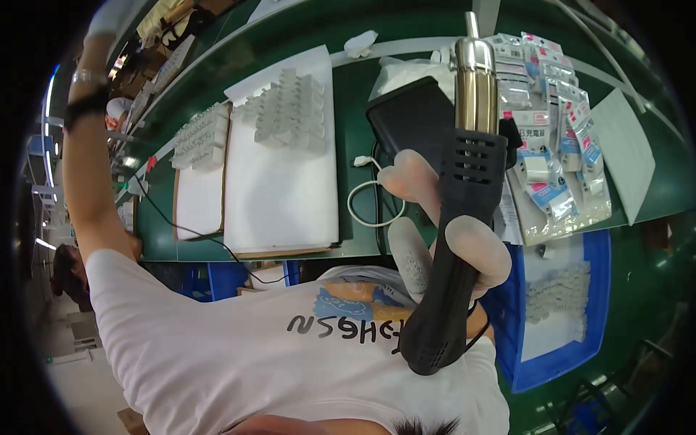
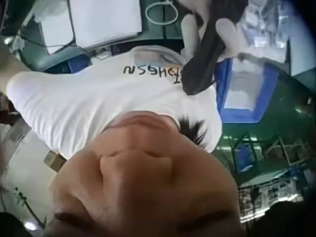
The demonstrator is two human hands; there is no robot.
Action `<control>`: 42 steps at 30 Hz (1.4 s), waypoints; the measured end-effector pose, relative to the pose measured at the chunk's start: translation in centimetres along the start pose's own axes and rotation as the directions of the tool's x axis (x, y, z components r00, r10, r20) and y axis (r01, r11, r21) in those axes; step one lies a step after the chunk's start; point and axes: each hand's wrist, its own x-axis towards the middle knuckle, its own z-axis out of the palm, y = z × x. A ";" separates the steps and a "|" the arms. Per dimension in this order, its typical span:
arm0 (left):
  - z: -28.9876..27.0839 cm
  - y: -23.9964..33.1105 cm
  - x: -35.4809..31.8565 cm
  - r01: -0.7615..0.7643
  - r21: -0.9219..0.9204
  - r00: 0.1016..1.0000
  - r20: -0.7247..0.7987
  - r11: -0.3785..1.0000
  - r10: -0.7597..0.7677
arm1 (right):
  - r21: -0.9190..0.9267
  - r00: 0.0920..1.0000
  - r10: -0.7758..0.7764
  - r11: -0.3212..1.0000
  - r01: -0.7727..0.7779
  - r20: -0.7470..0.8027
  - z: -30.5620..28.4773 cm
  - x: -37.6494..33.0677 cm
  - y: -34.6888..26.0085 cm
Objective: The person picks up a power adapter from a tray, applies heat to the USB ports and the plug side with a heat gun, and then sets it back down to repeat the process with another adapter.
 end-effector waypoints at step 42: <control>2.8 19.7 -27.7 0.765 -0.643 0.572 0.706 -0.039 -0.417 | -0.657 0.313 -0.950 0.233 0.717 0.004 -0.8 4.0 4.8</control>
